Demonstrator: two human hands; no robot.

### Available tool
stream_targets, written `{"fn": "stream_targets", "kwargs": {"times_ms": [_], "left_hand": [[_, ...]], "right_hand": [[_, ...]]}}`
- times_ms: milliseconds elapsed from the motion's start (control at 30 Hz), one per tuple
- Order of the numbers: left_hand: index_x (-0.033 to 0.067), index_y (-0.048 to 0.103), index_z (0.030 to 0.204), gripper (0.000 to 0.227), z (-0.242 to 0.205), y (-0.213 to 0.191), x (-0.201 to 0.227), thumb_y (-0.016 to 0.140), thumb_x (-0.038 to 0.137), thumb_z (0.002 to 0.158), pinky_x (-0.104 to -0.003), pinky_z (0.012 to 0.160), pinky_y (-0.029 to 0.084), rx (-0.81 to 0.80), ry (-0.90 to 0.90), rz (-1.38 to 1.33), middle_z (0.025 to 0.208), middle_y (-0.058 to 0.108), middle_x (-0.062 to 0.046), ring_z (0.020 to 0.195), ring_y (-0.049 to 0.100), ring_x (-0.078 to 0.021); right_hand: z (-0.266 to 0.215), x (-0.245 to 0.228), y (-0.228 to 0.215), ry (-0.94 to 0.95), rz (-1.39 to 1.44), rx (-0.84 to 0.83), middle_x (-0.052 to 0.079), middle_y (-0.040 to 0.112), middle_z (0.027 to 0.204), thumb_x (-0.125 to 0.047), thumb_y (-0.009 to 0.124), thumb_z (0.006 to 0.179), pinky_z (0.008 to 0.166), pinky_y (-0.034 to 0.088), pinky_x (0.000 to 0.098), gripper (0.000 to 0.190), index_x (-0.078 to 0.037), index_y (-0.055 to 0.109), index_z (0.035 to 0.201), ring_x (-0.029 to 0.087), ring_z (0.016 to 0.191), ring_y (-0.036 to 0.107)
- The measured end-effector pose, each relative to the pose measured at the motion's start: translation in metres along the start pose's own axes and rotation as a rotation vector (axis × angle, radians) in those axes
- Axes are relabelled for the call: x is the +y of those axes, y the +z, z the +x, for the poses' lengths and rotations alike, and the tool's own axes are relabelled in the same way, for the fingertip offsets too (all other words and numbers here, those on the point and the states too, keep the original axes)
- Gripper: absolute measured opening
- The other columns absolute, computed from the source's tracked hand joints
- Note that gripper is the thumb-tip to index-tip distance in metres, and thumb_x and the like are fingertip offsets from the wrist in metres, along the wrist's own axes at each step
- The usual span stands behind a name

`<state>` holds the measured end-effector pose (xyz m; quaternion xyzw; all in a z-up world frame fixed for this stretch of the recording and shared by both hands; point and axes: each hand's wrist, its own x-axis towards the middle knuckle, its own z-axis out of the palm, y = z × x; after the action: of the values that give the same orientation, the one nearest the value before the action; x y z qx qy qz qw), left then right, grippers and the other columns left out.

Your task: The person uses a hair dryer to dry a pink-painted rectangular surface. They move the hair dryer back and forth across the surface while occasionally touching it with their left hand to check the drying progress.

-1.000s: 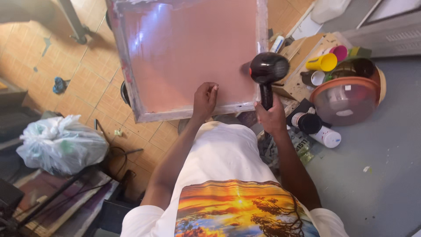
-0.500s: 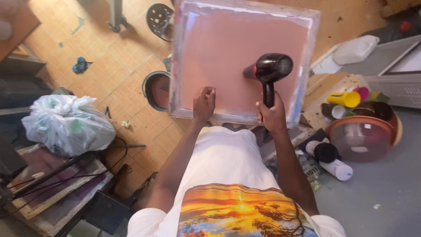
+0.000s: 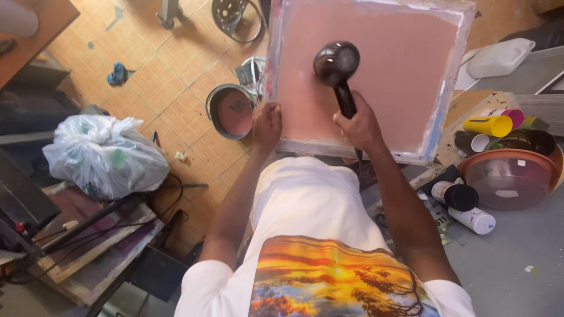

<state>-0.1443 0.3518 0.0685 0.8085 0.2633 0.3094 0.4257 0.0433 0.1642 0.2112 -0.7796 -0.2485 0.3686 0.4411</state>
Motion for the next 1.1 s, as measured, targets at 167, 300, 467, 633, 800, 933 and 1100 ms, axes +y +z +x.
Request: {"fn": "stream_targets", "kwargs": {"times_ms": [167,300,467,633,800,933,1100], "left_hand": [[0.0048,0.068,0.1,0.014,0.014,0.011,0.013,0.057,0.014,0.101,-0.049,0.082,0.05,0.044,-0.034,-0.055,0.085,0.067,-0.02,0.082,0.066,-0.0434],[0.0081,0.07,0.1,0.012,0.012,0.012,0.027,0.06,0.014,0.1,-0.045,0.081,0.051,0.024,-0.068,-0.054,0.085,0.069,-0.016,0.082,0.068,-0.0397],[0.01,0.071,0.099,0.013,-0.001,0.01,-0.001,0.061,0.018,0.1,-0.045,0.081,0.051,0.072,-0.11,-0.036,0.082,0.067,-0.014,0.08,0.067,-0.0386],[0.0115,0.072,0.099,0.01,-0.013,0.0,-0.024,0.063,0.016,0.099,-0.044,0.078,0.051,0.059,-0.13,-0.005,0.08,0.067,-0.012,0.077,0.066,-0.0352],[0.0109,0.072,0.098,0.01,-0.004,-0.002,-0.02,0.063,0.016,0.099,-0.044,0.081,0.051,0.016,-0.108,0.015,0.082,0.069,-0.011,0.08,0.067,-0.0355],[0.0106,0.072,0.099,0.012,0.004,0.002,-0.007,0.062,0.017,0.1,-0.045,0.08,0.05,-0.038,-0.087,-0.007,0.081,0.067,-0.013,0.079,0.066,-0.0372],[0.0084,0.071,0.101,0.013,0.002,0.006,-0.004,0.06,0.016,0.1,-0.046,0.08,0.051,-0.133,-0.068,-0.027,0.081,0.067,-0.015,0.08,0.066,-0.0391]], "right_hand": [[0.033,0.014,0.014,-0.076,0.243,-0.083,0.012,0.056,0.051,-0.004,0.065,0.09,0.042,0.047,0.031,0.019,-0.006,0.057,0.107,0.02,0.04,0.057],[0.037,0.013,0.025,-0.169,0.303,-0.086,0.015,0.06,0.053,-0.008,0.068,0.095,0.041,0.048,0.0301,0.013,-0.006,0.056,0.101,0.022,0.042,0.061],[0.021,-0.01,0.017,-0.164,0.165,-0.038,0.016,0.06,0.054,-0.012,0.066,0.096,0.043,0.049,0.0346,0.016,-0.004,0.056,0.105,0.023,0.044,0.061],[-0.004,-0.002,0.02,-0.163,-0.17,0.106,0.023,0.065,0.067,-0.014,0.072,0.094,0.055,0.051,0.0449,0.029,-0.003,0.058,0.118,0.035,0.06,0.068],[-0.046,0.015,0.04,0.037,0.071,0.046,0.009,0.062,0.055,-0.01,0.069,0.09,0.054,0.052,0.0309,0.024,-0.01,0.062,0.113,0.02,0.05,0.065],[-0.066,0.057,0.031,0.081,0.202,0.011,0.009,0.06,0.047,-0.011,0.066,0.094,0.046,0.047,0.0272,0.01,-0.008,0.059,0.102,0.018,0.039,0.058],[-0.092,0.067,0.045,0.182,0.261,0.247,0.009,0.058,0.049,-0.005,0.064,0.096,0.035,0.041,0.0287,0.024,-0.006,0.058,0.119,0.019,0.037,0.055]]}}
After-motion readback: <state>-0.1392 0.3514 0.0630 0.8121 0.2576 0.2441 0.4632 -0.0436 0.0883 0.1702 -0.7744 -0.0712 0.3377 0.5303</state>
